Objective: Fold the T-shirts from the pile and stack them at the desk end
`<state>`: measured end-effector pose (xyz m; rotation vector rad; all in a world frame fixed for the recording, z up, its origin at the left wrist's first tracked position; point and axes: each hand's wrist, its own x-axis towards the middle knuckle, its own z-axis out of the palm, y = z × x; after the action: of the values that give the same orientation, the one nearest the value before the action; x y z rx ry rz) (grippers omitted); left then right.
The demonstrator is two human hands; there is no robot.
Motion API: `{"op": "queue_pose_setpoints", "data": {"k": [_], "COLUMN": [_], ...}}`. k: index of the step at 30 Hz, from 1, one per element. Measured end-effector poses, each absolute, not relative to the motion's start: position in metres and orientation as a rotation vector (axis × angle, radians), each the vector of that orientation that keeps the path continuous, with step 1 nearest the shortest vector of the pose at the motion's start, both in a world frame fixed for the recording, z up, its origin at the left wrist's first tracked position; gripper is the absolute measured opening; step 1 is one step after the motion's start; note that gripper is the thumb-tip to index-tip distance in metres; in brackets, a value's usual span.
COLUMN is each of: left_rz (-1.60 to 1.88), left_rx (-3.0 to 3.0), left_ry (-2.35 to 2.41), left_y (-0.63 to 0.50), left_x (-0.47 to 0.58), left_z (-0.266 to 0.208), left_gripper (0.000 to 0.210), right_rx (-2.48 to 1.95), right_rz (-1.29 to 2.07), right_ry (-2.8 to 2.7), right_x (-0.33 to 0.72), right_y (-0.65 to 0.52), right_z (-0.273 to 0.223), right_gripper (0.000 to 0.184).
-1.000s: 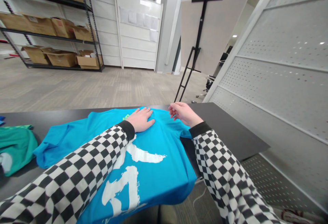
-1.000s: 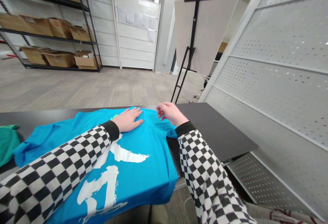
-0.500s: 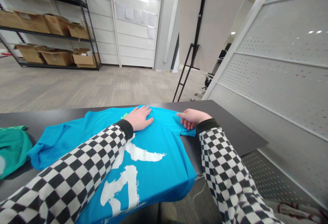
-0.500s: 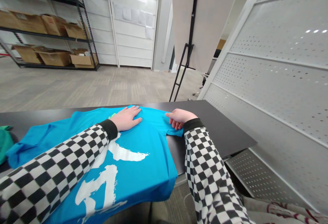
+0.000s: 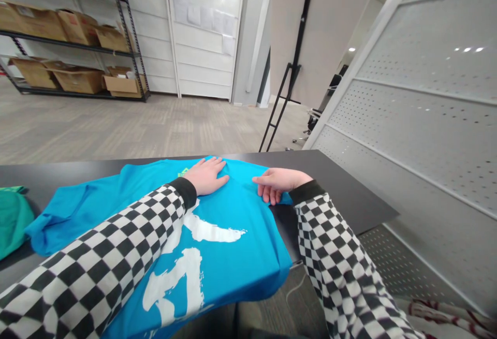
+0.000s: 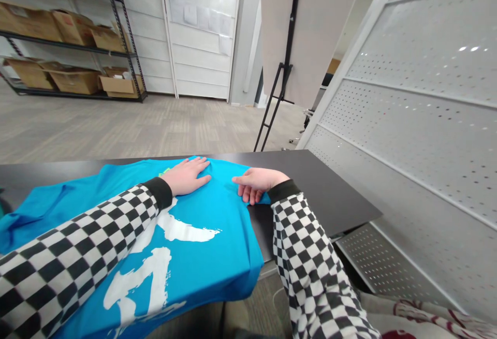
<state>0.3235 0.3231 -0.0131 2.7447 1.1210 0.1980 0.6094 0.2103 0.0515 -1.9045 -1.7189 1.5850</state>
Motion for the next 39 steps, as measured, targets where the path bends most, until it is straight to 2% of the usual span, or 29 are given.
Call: {"op": "queue_pose_setpoints", "data": {"k": [5,9,12,19,24,39], "left_rz": [0.194,0.206,0.203,0.187,0.173,0.185], "left_rx": [2.740,2.732,2.733,2.741,2.745,2.745], "left_ry": [1.126,1.122,1.129,1.135,1.131,1.128], "left_y": [0.322,0.320,0.320,0.319,0.320,0.321], "left_x": [0.324,0.325,0.325,0.325,0.324,0.324], "left_z": [-0.012,-0.010,-0.010,-0.008,-0.009,-0.010], "left_gripper": [0.086,0.086,0.086,0.086,0.086,0.087], "right_rx": [-2.013,-1.772,-1.567,-1.809,-2.119,-2.203], "right_rz": [1.512,1.191,1.145,1.401,1.333,1.316], "right_ry": [-1.651,-1.599,-1.540,-1.557,-1.586,-1.633], "right_x": [0.623,0.594,0.574,0.600,0.619,0.616], "right_y": [0.207,0.217,0.226,0.224,0.215,0.212], "right_z": [0.055,0.043,0.028,0.030,0.047,0.050], "right_gripper": [0.070,0.048,0.038,0.054,0.065,0.069]}}
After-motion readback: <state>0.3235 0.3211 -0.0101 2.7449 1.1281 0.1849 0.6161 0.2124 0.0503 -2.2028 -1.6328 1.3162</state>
